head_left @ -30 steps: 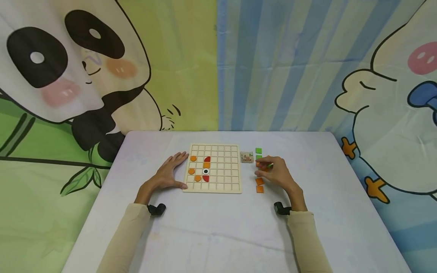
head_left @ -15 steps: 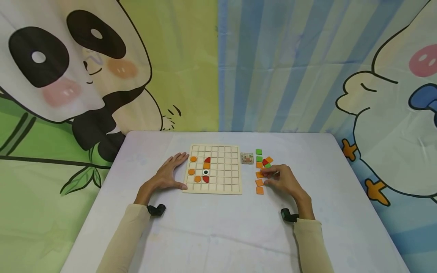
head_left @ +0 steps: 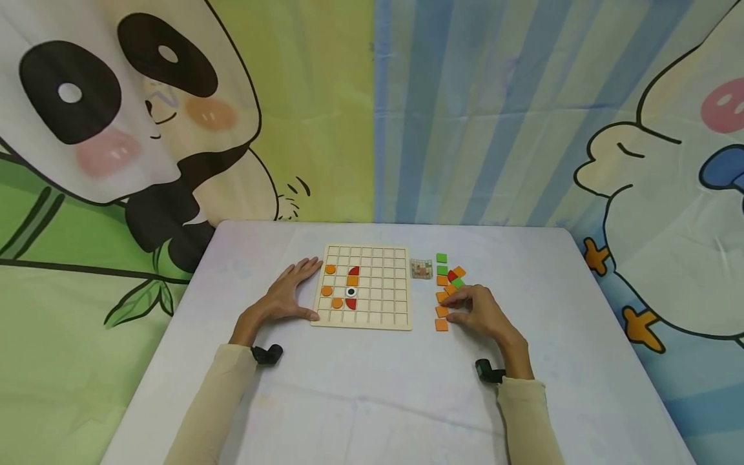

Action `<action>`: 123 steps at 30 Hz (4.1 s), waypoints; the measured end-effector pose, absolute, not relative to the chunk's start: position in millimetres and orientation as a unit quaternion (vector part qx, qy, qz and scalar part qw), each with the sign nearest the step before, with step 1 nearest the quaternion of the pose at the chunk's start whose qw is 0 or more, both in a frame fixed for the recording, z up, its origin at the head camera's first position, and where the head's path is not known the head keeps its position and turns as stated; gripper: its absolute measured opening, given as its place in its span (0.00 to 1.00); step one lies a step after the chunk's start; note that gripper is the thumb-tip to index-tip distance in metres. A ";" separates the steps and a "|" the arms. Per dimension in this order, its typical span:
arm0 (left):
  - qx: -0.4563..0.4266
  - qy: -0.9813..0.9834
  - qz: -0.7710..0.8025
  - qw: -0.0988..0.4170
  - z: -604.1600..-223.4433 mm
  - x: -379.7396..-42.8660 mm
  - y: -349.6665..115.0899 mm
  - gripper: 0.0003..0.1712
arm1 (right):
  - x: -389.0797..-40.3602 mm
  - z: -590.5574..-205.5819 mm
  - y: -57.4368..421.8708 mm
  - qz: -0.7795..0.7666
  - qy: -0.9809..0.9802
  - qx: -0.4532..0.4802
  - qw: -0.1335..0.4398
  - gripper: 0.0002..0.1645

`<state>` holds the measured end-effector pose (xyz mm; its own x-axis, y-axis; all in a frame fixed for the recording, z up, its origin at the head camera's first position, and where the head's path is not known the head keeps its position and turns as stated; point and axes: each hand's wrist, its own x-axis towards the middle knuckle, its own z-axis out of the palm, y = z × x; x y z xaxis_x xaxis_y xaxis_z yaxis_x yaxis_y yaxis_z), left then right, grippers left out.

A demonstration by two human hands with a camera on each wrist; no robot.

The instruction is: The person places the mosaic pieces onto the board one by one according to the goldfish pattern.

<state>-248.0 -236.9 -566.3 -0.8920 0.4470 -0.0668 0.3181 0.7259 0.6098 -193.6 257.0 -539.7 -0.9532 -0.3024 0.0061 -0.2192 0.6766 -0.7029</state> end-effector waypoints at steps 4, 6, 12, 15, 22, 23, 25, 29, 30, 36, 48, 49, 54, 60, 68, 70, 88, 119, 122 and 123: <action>0.202 0.923 0.308 0.109 -566.2 -248.0 -236.5 0.82 | -194.3 -538.5 257.7 -0.367 0.916 -0.150 0.063 0.16; 0.203 0.924 0.306 0.110 -566.7 -248.2 -236.4 0.82 | -196.2 -537.3 258.2 -0.365 0.916 -0.156 0.064 0.15; 0.201 0.927 0.300 0.107 -565.4 -250.6 -235.8 0.82 | -208.3 -522.6 252.2 -0.371 0.910 -0.181 0.038 0.14; 0.202 0.925 0.305 0.106 -565.0 -251.2 -235.3 0.81 | -215.2 -514.2 238.5 -0.382 0.902 -0.199 0.032 0.13; 0.199 0.925 0.301 0.115 -564.8 -249.1 -236.8 0.82 | -224.1 -513.0 175.5 -0.409 0.879 -0.233 0.075 0.12; 0.199 0.926 0.301 0.114 -564.8 -248.5 -237.7 0.82 | -225.5 -515.3 165.3 -0.409 0.877 -0.238 0.084 0.12; 0.197 0.925 0.304 0.112 -564.2 -247.8 -239.1 0.82 | -228.1 -519.9 146.9 -0.413 0.872 -0.244 0.099 0.12; 0.202 0.923 0.310 0.107 -563.3 -246.8 -238.7 0.81 | -231.2 -529.0 119.7 -0.415 0.867 -0.249 0.119 0.12; 0.204 0.923 0.309 0.106 -563.5 -246.8 -238.5 0.81 | -231.5 -530.6 115.0 -0.414 0.866 -0.250 0.121 0.12; 0.204 0.924 0.305 0.107 -564.8 -247.0 -237.2 0.81 | -230.9 -534.0 101.4 -0.413 0.866 -0.255 0.117 0.12; 0.199 0.928 0.297 0.109 -568.7 -248.5 -236.7 0.82 | -230.0 -542.8 93.4 -0.410 0.874 -0.243 0.088 0.10; 0.200 0.927 0.298 0.109 -568.4 -248.6 -236.8 0.82 | -230.0 -543.1 92.7 -0.411 0.875 -0.243 0.085 0.10; 0.202 0.926 0.299 0.107 -567.0 -249.2 -236.3 0.82 | -230.4 -541.5 92.1 -0.410 0.874 -0.245 0.087 0.10; 0.196 0.927 0.297 0.115 -567.4 -248.8 -236.2 0.82 | -229.3 -541.1 93.5 -0.414 0.871 -0.245 0.099 0.12; 0.197 0.927 0.299 0.114 -567.9 -248.6 -236.4 0.83 | -226.7 -543.2 91.9 -0.405 0.873 -0.258 0.082 0.09; 0.198 0.927 0.298 0.113 -568.1 -248.8 -236.5 0.83 | -226.3 -542.9 91.0 -0.402 0.875 -0.258 0.078 0.09; 0.201 0.925 0.306 0.103 -566.7 -247.8 -236.3 0.81 | -216.1 -530.0 99.4 -0.396 0.887 -0.227 0.070 0.18; 0.200 0.925 0.305 0.106 -566.2 -246.5 -235.1 0.81 | -169.8 -525.1 239.0 -0.348 0.921 -0.139 0.107 0.23; 0.205 0.924 0.306 0.104 -567.4 -246.3 -235.0 0.81 | -168.1 -527.0 241.0 -0.352 0.920 -0.138 0.100 0.21; 0.206 0.923 0.307 0.104 -567.5 -246.1 -235.0 0.81 | -167.7 -527.9 241.7 -0.353 0.920 -0.139 0.097 0.20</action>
